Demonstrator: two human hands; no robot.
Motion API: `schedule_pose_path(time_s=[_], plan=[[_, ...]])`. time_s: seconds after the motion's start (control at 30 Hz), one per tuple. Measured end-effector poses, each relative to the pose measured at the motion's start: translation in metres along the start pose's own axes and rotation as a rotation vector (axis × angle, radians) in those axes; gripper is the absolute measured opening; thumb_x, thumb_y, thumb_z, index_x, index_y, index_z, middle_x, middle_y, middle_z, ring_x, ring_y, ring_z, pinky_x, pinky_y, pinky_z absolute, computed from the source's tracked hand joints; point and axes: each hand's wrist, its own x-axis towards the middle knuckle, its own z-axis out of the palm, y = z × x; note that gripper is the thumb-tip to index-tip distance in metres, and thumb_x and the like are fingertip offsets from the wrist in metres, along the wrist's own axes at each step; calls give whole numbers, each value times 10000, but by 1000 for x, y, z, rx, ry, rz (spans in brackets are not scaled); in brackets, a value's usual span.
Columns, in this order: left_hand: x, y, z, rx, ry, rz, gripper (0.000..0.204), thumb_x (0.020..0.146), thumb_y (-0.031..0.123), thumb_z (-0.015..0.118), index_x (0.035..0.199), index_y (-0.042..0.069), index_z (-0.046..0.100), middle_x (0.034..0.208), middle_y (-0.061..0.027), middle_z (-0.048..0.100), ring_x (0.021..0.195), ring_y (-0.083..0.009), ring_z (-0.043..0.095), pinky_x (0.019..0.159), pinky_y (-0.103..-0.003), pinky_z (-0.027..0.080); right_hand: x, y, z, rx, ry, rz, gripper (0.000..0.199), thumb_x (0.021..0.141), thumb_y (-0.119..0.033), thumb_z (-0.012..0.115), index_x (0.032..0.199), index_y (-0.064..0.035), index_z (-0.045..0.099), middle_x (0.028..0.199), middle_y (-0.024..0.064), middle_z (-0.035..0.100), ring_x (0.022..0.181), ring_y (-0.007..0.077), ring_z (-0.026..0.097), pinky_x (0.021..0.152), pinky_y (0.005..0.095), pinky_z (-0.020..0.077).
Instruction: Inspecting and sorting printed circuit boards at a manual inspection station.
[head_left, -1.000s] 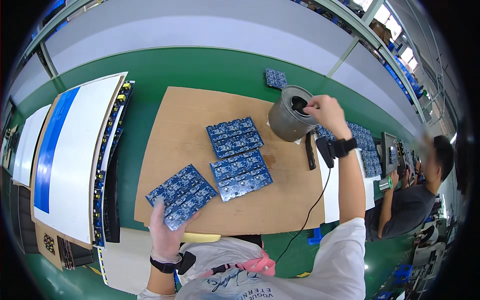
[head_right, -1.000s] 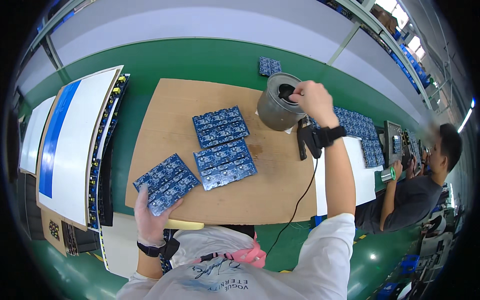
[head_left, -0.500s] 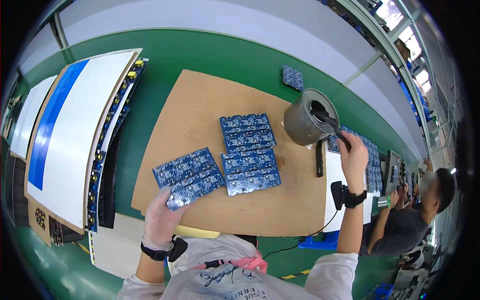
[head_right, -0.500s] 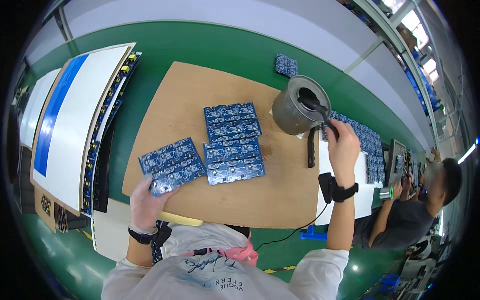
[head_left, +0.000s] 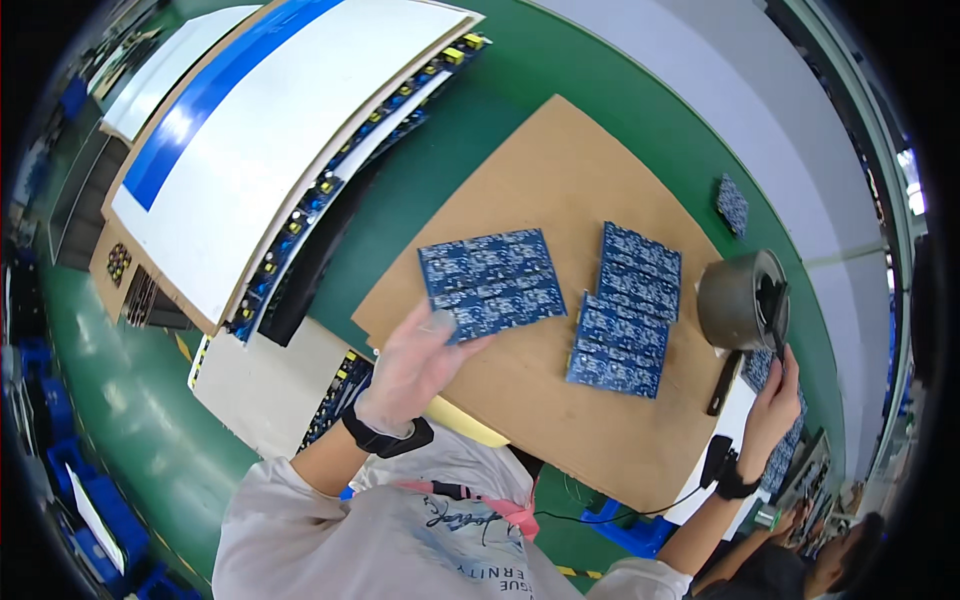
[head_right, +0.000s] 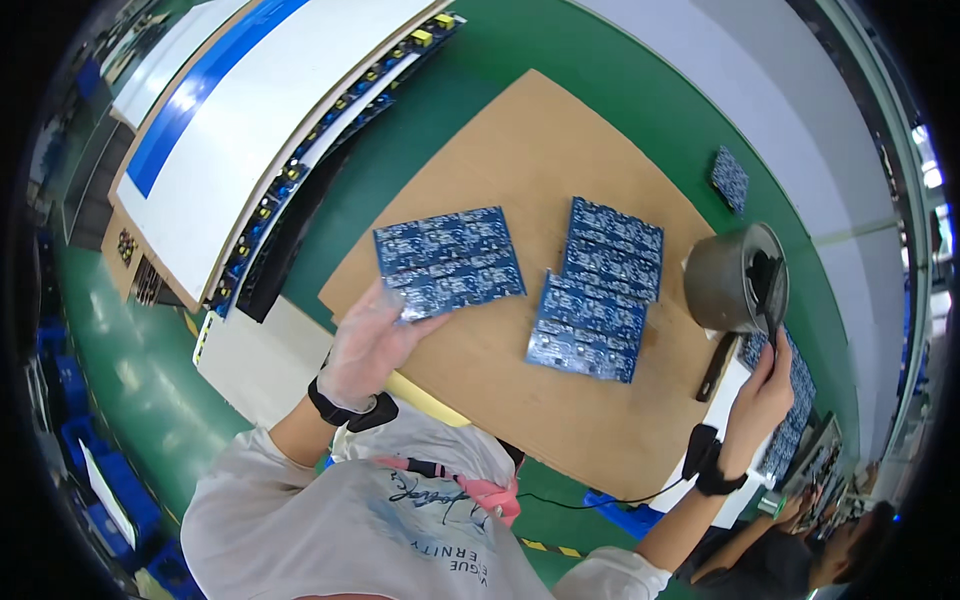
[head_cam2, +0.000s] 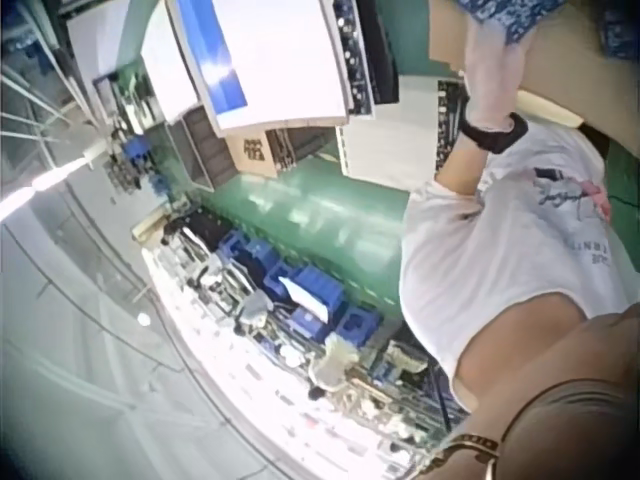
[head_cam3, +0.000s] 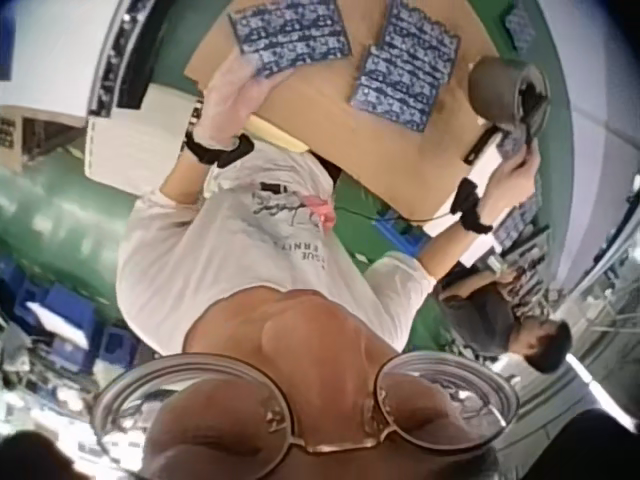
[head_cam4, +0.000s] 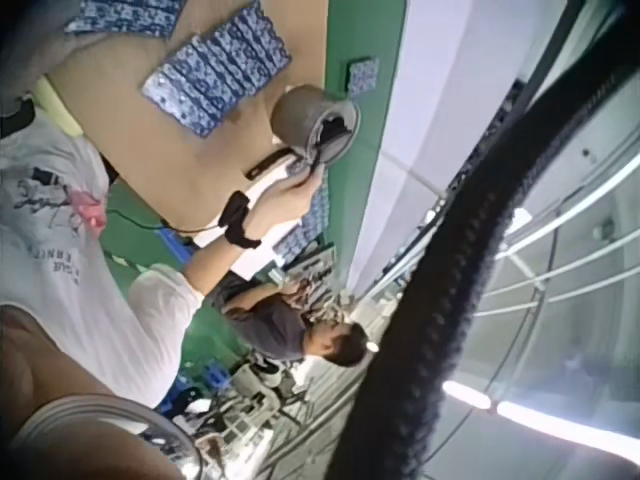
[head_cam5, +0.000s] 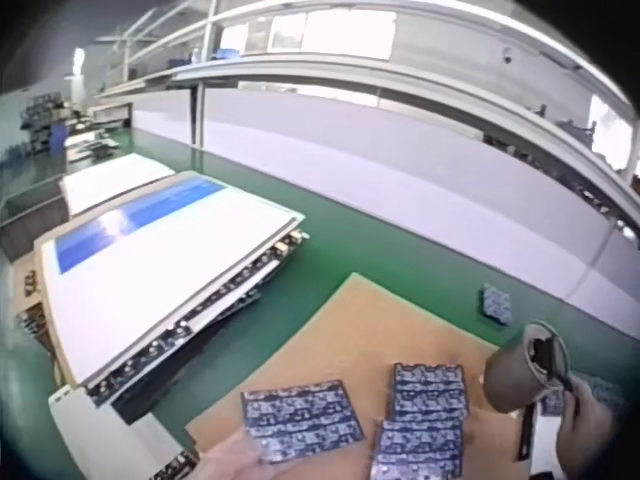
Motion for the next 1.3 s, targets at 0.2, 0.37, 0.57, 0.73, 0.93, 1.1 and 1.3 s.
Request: schedule_pose_path(time_s=[0.2, 0.37, 0.57, 0.73, 0.93, 1.1, 1.3], plan=[[-4, 3, -1, 28, -7, -44, 439, 947, 120, 390, 1357, 21, 271, 1314, -95, 433, 1211, -225, 437, 1018, -432, 348, -43, -120, 38, 307, -230, -378, 298, 877, -55, 501, 1170, -48, 554, 889, 158, 639, 727, 247, 635, 623, 304, 485], [-5, 2, -4, 27, -26, -57, 446, 951, 129, 391, 1367, 33, 263, 1322, -91, 424, 1229, -217, 416, 1032, -428, 328, -77, -185, 35, 228, -493, -634, 368, 795, -17, 557, 1156, -83, 585, 743, 95, 605, 559, 245, 578, 499, 330, 452], [-2, 0, -3, 6, -45, -69, 453, 945, 116, 386, 1375, 52, 257, 1325, -85, 417, 1227, -212, 414, 1038, -428, 315, -47, -170, 67, 259, -371, -570, 391, 752, 5, 561, 1129, -88, 608, 584, 69, 486, 475, 214, 511, 432, 318, 399], [-3, 9, 2, 58, -8, -139, 474, 943, 114, 379, 1389, 61, 230, 1325, -79, 416, 1225, -212, 415, 1041, -429, 310, -62, -208, 46, 223, -360, -703, 332, 759, 0, 562, 1078, -69, 623, 565, 91, 465, 467, 231, 501, 426, 328, 386], [-3, 0, -6, 1, -33, -88, 488, 942, 105, 367, 1401, 65, 206, 1319, -77, 417, 1221, -209, 416, 1043, -430, 307, -41, -187, 73, 149, -335, -600, 312, 759, -13, 571, 1060, -72, 629, 574, 103, 477, 471, 242, 505, 432, 330, 392], [-4, -1, 0, 34, -13, -88, 484, 940, 91, 350, 1401, 63, 205, 1330, -82, 407, 1221, -210, 417, 1045, -434, 303, -60, -213, 43, 232, -371, -687, 296, 772, -17, 568, 1055, -75, 630, 586, 110, 506, 489, 257, 524, 436, 341, 396], [-2, 3, -1, 81, -60, -71, 445, 960, 147, 348, 1385, 62, 246, 1349, -79, 394, 1225, -221, 418, 1040, -433, 311, -40, -182, 73, 143, -353, -586, 284, 772, 3, 574, 1034, -83, 644, 577, 97, 506, 483, 249, 521, 431, 335, 391]])
